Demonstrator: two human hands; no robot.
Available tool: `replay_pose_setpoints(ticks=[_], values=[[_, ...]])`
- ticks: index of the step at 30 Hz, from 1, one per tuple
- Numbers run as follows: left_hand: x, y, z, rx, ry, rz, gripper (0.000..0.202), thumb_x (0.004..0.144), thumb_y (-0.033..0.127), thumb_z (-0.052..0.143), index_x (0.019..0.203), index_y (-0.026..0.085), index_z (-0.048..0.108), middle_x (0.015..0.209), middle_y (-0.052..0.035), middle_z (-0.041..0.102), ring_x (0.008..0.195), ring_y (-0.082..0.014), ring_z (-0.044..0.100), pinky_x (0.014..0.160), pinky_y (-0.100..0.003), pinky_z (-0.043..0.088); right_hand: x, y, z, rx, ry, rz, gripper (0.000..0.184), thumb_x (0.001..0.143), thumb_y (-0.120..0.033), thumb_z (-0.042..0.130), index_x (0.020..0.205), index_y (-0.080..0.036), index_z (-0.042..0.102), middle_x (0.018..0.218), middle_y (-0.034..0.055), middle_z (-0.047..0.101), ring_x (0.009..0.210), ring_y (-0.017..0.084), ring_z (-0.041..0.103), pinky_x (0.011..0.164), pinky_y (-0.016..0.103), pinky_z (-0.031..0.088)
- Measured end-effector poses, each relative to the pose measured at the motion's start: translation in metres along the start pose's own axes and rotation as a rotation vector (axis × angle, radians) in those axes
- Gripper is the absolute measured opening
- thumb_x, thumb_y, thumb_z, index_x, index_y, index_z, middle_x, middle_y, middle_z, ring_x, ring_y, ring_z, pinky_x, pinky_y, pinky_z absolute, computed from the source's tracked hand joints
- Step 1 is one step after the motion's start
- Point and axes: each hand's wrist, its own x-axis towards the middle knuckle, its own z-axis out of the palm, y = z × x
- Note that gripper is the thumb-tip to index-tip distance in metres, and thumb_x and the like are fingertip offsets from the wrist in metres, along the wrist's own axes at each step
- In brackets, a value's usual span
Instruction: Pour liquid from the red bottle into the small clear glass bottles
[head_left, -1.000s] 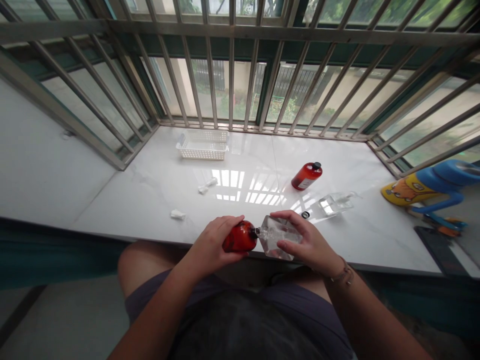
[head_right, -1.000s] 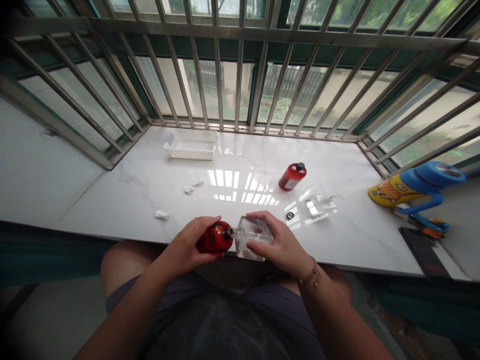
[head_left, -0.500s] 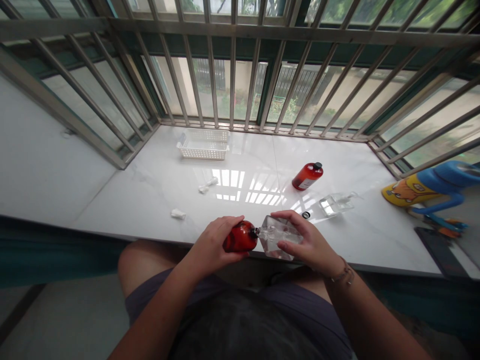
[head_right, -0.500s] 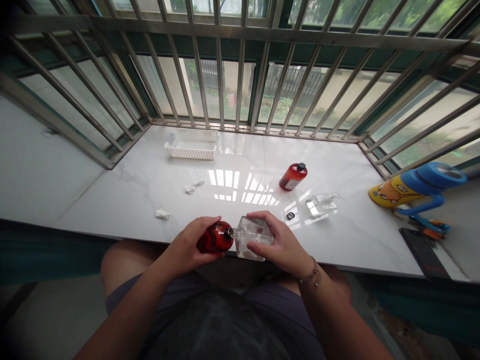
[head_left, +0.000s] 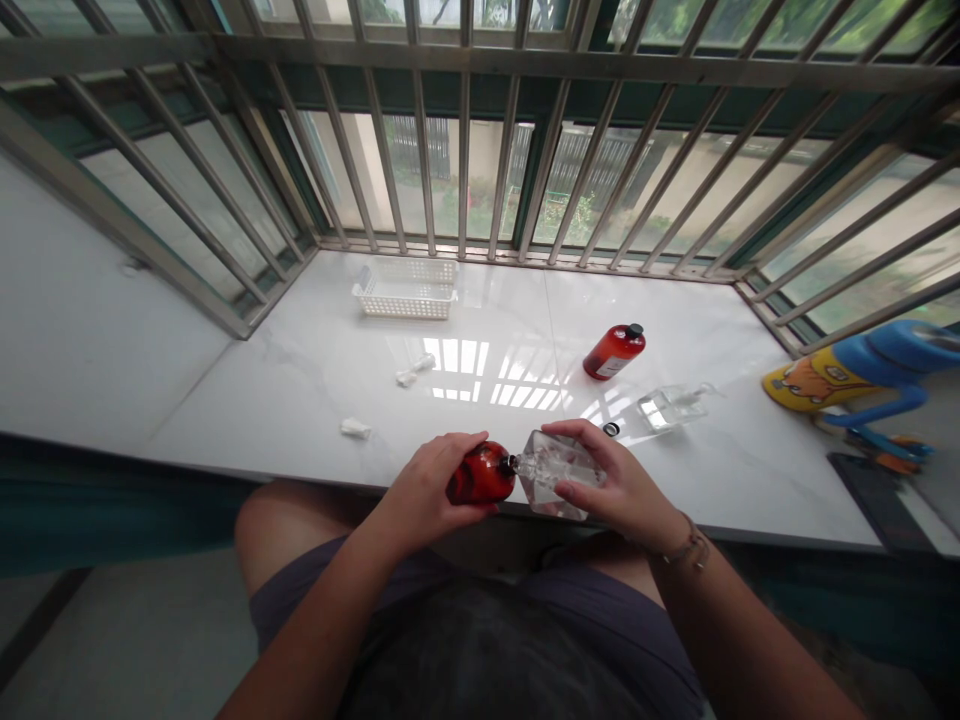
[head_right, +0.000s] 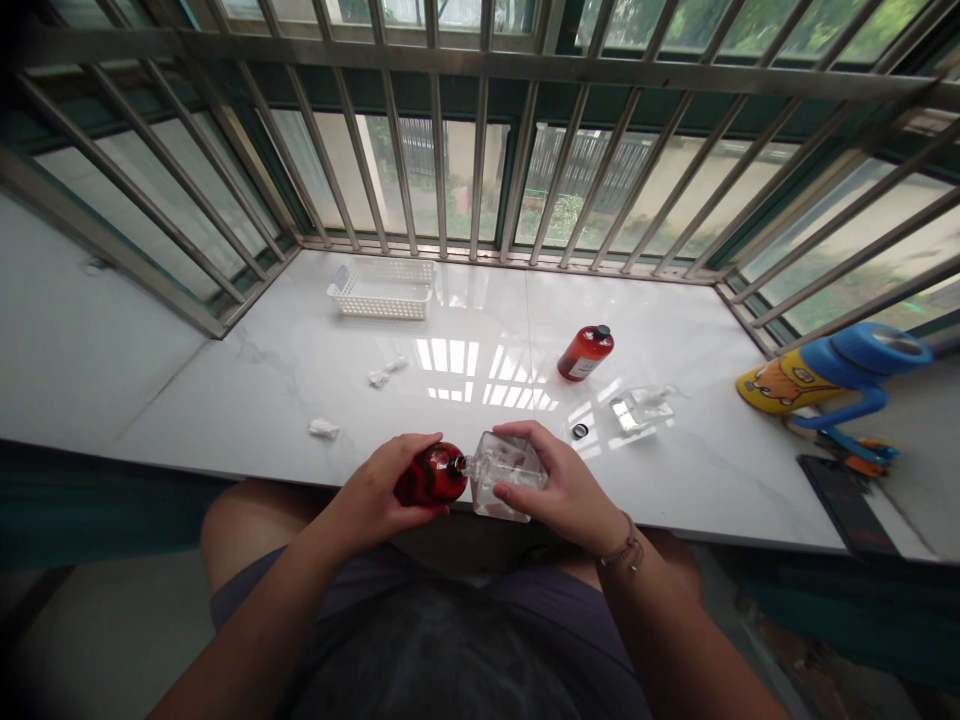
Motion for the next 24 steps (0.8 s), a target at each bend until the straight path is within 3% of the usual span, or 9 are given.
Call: replay_pose_setpoints(ticks=[12,24], values=[[-0.0005,-0.0027,0.0044,-0.014,-0.006,-0.002,0.092,0.077,0.029,0.100,0.155,0.032,0.052,0.150,-0.0102,0.067,0.137,-0.0334,0.065,0.118,-0.052,0.053,-0.0002,0.0007,-0.0009,0.028,-0.027,0.020,0.058,0.092,-0.053,0.085,0.140,-0.029,0.064,0.129,0.0097,0.073,0.111,0.030,0.075,0.095,0.044,0.064],[-0.0016,-0.0053,0.0064,-0.020,-0.012,-0.002,0.092,0.078,0.030,0.099,0.156,0.034,0.050,0.150,-0.0098,0.067,0.137,-0.0339,0.066,0.117,-0.054,0.053,0.0002,0.0007,-0.0017,0.012,-0.023,0.010,0.057,0.091,-0.051,0.085,0.139,-0.029,0.064,0.130,0.0099,0.074,0.113,0.031,0.076,0.098,0.047,0.064]])
